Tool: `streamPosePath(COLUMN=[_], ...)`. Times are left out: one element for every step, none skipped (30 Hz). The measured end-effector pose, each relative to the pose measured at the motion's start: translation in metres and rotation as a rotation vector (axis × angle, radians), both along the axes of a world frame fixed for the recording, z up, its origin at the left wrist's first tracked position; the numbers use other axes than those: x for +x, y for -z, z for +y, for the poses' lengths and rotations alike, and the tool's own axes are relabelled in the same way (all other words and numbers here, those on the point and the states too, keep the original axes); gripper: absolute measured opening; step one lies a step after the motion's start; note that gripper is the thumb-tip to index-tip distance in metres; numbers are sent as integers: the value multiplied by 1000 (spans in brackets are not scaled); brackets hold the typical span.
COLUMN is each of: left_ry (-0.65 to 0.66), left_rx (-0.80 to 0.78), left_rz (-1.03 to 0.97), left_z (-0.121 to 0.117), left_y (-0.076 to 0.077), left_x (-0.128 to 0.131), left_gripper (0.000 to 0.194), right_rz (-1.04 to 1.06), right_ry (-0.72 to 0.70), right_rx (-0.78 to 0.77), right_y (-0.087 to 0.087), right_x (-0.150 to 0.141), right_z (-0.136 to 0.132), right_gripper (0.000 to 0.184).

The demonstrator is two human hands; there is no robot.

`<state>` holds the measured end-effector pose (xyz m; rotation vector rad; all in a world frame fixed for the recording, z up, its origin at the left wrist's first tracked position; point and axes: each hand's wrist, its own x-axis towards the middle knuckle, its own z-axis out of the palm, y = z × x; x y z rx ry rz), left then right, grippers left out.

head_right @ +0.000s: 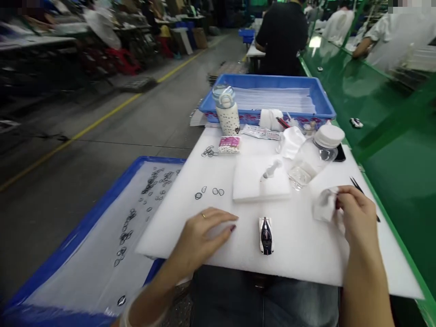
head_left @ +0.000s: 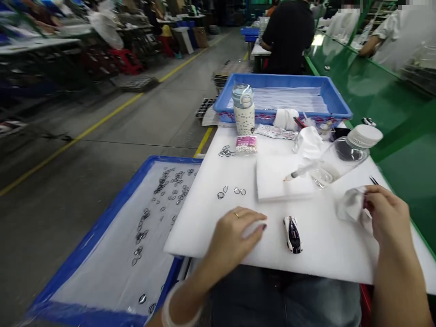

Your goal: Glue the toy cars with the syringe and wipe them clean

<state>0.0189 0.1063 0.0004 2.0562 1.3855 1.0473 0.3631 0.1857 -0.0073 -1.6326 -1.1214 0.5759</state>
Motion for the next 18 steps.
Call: streamPosePath(left_ry=[-51, -101, -141, -163, -182, -197, -209, -216, -216, -205, -190, -172, -157, -142, -124, -101, -69, -38], left_rx=[14, 29, 38, 42, 53, 70, 96, 130, 171, 216, 263, 308, 361, 445, 512, 566, 599, 617], left_rz=[123, 259, 383, 435, 473, 497, 512, 523, 527, 526, 518, 509, 500, 518, 556, 611, 677, 744], left_z=[9, 19, 30, 39, 48, 54, 59, 62, 63, 62, 60, 58, 54, 48, 41, 33, 25, 17], left_y=[-2, -3, -3, -2, 0, 2, 4, 5, 5, 6, 6, 5, 6, 6, 7, 8, 9, 10], left_x=[-14, -26, -36, -44, -49, -51, -52, -51, -50, -49, -49, -50, -50, -51, -51, -50, -47, -44], left_gripper=[19, 22, 24, 24, 22, 21, 19, 19, 21, 24, 27, 29, 30, 27, 25, 26, 30, 36], right_rz=[80, 166, 241, 290, 289, 219, 91, -51, -168, -234, -233, -173, -66, 56, 170, 269, 345, 390], right_ry=[-31, -61, -80, -91, -79, -55, -32, -18, -19, -15, -2, 22, 55, 88, 108, 120, 131, 146], right_rx=[14, 27, 39, 40, 34, 13, -20, -55, -88, -99, -83, -46, -6, 31, 57, 73, 81, 85], right_y=[2, 4, 6, 9, 11, 12, 13, 13, 13, 11, 10, 8, 7, 5, 4, 3, 2, 2], right_x=[8, 15, 20, 24, 25, 25, 22, 18, 13, 8, 4, 1, 0, -1, -2, -2, -2, -2], right_z=[1, 2, 2, 2, 0, -3, -6, -10, -13, -15, -17, -18, -18, -19, -20, -22, -24, -25], right_gripper=[17, 16, 15, 15, 16, 20, 26, 33, 38, 41, 42, 40, 37, 33, 29, 27, 27, 29])
